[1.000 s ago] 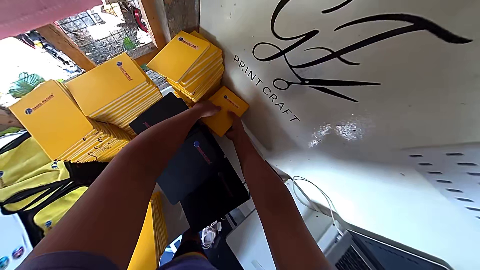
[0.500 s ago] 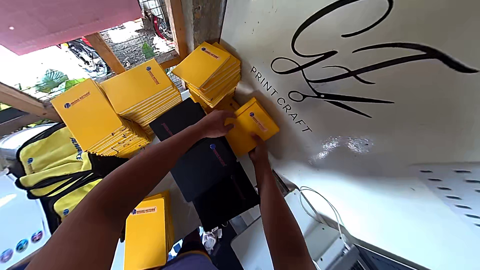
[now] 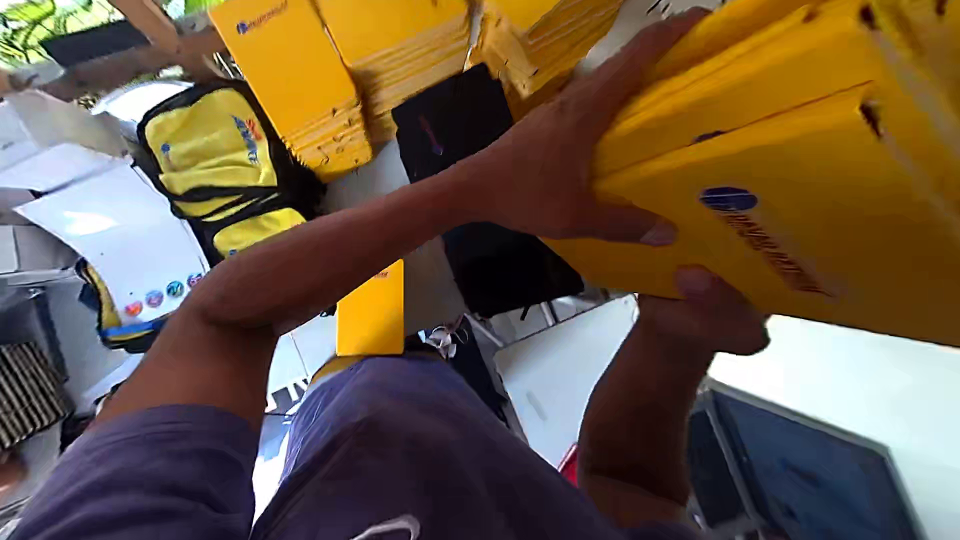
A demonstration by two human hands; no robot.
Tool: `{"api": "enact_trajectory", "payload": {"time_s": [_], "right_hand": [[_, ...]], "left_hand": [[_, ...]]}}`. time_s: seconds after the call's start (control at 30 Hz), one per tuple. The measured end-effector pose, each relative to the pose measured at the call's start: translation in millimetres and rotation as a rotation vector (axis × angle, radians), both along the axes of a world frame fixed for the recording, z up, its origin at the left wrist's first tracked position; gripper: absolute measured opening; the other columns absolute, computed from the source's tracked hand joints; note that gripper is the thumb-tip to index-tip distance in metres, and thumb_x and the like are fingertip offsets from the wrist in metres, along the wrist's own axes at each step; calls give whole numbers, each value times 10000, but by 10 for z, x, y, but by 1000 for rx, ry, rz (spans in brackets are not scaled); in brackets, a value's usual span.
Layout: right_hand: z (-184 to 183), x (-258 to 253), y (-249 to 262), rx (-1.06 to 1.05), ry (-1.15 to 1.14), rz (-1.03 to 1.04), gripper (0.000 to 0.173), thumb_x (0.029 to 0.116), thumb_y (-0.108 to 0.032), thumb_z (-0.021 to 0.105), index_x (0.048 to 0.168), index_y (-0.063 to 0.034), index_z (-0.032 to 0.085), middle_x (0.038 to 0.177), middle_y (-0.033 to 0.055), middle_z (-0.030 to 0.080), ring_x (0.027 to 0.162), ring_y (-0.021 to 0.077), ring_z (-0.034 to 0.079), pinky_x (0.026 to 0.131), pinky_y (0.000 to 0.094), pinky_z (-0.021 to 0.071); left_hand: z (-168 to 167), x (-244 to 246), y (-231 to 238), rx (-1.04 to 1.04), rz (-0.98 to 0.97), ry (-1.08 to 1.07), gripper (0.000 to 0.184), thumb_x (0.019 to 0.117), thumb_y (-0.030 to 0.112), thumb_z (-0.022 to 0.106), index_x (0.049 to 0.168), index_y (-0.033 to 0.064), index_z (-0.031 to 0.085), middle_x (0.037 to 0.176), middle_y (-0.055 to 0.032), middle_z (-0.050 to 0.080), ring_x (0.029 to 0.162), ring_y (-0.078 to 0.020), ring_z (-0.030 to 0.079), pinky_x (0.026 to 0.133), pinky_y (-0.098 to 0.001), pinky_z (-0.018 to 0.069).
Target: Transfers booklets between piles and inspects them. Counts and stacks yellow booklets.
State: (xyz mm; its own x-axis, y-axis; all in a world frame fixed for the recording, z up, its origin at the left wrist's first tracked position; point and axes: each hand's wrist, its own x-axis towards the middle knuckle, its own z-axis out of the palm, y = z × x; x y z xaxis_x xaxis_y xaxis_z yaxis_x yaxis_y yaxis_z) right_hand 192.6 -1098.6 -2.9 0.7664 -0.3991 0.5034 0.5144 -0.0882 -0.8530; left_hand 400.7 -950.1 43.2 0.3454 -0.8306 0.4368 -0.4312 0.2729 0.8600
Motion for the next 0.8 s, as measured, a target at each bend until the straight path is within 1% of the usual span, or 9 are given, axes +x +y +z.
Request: {"api": "enact_trajectory", "payload": {"time_s": [0.1, 0.2, 0.27, 0.33, 0.47, 0.53, 0.63, 0.73, 0.8], "right_hand": [[-120, -164, 737, -20, 35, 152, 324, 958, -184, 735, 1262, -293, 705, 1183, -118, 744, 1079, 39, 700, 933, 284, 606], [-474, -371, 1372, 27, 293, 210, 315, 919, -238, 788, 1221, -289, 715, 1132, -150, 746, 1043, 2, 699, 925, 266, 608], [-798, -459, 1711, 117, 481, 201, 477, 814, -262, 884, 1230, -150, 680, 1117, -67, 756, 1047, 70, 716, 937, 339, 622], [-1000, -483, 2011, 99, 581, 210, 721, 776, -288, 915, 1365, -90, 550, 1177, -30, 731, 1099, 91, 702, 967, 361, 616], [-1451, -595, 2433, -61, 669, 197, 829, 744, -197, 917, 1413, 11, 475, 1184, 53, 710, 1052, 101, 708, 931, 341, 624], [-1604, -675, 2579, -131, 689, 200, 908, 753, -185, 900, 1480, 23, 398, 1251, 79, 683, 1113, 100, 685, 968, 333, 604], [-1640, -627, 2745, -215, 563, 285, 1089, 761, -129, 877, 1608, -79, 194, 1541, 119, 465, 1364, 179, 537, 1132, 413, 511], [-1708, -572, 2877, -258, 569, 251, 1232, 674, -99, 902, 1629, -153, 126, 1526, 111, 482, 1336, 176, 564, 1093, 413, 544], [-1859, -579, 2878, -271, 590, 204, 1279, 641, -130, 933, 1624, -133, 115, 1551, 119, 449, 1372, 172, 527, 1131, 396, 507]], "left_hand": [[-186, -455, 828, -76, 100, 110, 1202, 630, 351, 937, 1531, -93, 278, 1441, -213, 495, 1313, -203, 538, 1116, -338, 484], [-614, -694, 1782, 31, 129, 168, 1187, 674, 317, 939, 1553, 13, 202, 1378, -88, 542, 1238, -79, 580, 1044, -267, 535], [-943, -825, 2336, 137, 161, 206, 1121, 702, 263, 942, 1548, 101, 225, 1333, -26, 592, 1209, -61, 610, 1027, -287, 559], [-1275, -971, 2731, 198, 187, 253, 1117, 720, 219, 941, 1557, 128, 206, 1357, -37, 583, 1239, -97, 604, 1064, -336, 549], [-1849, -1262, 3222, 313, 230, 302, 1131, 723, 253, 940, 1561, 131, 190, 1384, -56, 575, 1268, -108, 595, 1084, -349, 538], [-2062, -1345, 3370, 350, 229, 295, 1157, 725, 278, 946, 1579, 132, 181, 1427, -62, 556, 1298, -114, 579, 1099, -365, 530], [-2275, -1392, 3552, 316, 228, 232, 1152, 709, 314, 935, 1587, 104, 220, 1563, -72, 441, 1432, -146, 454, 1206, -385, 418], [-2366, -1417, 3681, 398, 225, 205, 1081, 722, 312, 925, 1566, 115, 279, 1446, -21, 565, 1347, -73, 523, 1184, -341, 425], [-2450, -1400, 3681, 443, 196, 163, 1009, 765, 301, 901, 1559, 88, 316, 1387, -21, 619, 1302, -53, 561, 1167, -322, 440]]}}
